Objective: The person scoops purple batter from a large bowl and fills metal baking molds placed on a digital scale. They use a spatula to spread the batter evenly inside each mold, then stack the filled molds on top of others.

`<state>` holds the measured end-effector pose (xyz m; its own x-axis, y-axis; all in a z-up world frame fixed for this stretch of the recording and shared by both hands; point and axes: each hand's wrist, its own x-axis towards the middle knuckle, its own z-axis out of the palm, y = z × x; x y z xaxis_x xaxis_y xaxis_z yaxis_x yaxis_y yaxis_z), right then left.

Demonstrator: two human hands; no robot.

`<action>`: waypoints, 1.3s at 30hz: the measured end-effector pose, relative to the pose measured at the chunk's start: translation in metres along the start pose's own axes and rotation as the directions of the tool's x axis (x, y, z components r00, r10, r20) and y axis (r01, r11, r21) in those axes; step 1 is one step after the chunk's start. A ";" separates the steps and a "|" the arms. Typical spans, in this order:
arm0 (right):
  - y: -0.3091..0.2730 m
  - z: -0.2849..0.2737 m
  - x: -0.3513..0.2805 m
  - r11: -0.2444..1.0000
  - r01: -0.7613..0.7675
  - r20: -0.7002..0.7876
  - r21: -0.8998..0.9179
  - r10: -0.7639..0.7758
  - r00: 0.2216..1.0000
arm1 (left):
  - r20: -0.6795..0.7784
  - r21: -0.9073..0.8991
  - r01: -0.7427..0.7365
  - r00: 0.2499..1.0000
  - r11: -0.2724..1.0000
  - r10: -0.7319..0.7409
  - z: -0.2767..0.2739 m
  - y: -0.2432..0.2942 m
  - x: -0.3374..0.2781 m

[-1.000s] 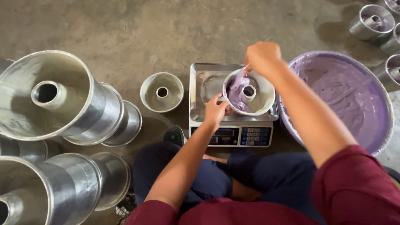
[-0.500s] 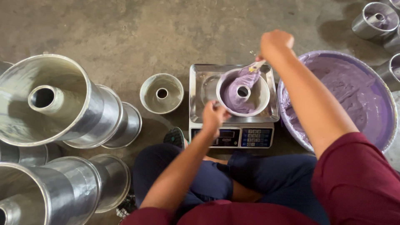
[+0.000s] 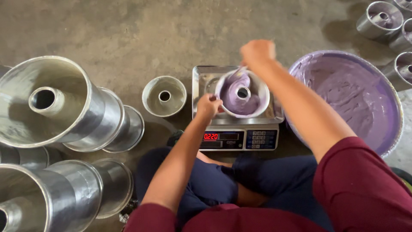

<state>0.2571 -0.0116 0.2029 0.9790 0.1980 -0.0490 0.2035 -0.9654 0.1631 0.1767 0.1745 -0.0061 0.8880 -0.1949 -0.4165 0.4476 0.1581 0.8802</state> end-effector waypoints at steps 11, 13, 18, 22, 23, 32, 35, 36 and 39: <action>-0.006 -0.009 -0.039 0.969 0.240 -0.183 0.062 -0.226 0.957 | -0.077 0.448 -0.111 0.984 0.887 0.162 -0.012 0.067 -0.002; -0.013 -0.002 -0.030 0.986 0.108 -0.151 -0.127 -0.127 0.980 | -0.116 0.590 -0.099 0.972 0.801 0.206 -0.010 0.074 0.004; 0.030 0.016 -0.058 0.970 -0.216 -0.020 0.114 0.219 0.975 | -0.091 -0.168 0.024 0.995 0.986 -0.040 -0.003 0.018 -0.041; 0.037 0.005 -0.078 0.974 -0.141 -0.081 0.179 0.158 0.984 | -0.031 -0.017 0.145 0.989 0.989 -0.146 -0.013 0.011 -0.035; 0.031 0.003 -0.077 0.987 -0.010 -0.199 0.159 0.042 0.979 | -0.215 0.201 0.048 0.977 0.978 -0.003 -0.020 0.021 -0.021; 0.018 0.030 -0.069 0.971 -0.213 -0.070 0.104 0.221 0.973 | -0.119 0.214 0.061 0.992 0.975 -0.036 -0.015 0.022 -0.010; 0.029 0.024 -0.098 0.938 -0.274 -0.033 0.212 0.287 0.957 | 0.041 -0.116 0.209 0.978 0.971 -0.206 -0.012 0.000 -0.034; 0.031 0.017 -0.101 0.941 -0.238 -0.052 0.241 0.258 0.965 | 0.116 -0.124 0.281 0.957 0.952 -0.267 -0.013 0.000 -0.033; 0.017 0.004 -0.094 0.961 -0.081 -0.141 0.266 0.122 0.983 | -0.174 0.386 -0.064 0.975 0.920 0.141 -0.028 0.030 0.003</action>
<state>0.1684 -0.0478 0.2062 0.9887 0.1011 0.1102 0.1124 -0.9885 -0.1016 0.1957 0.2060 0.0130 0.9468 0.0010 -0.3220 0.3146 -0.2155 0.9244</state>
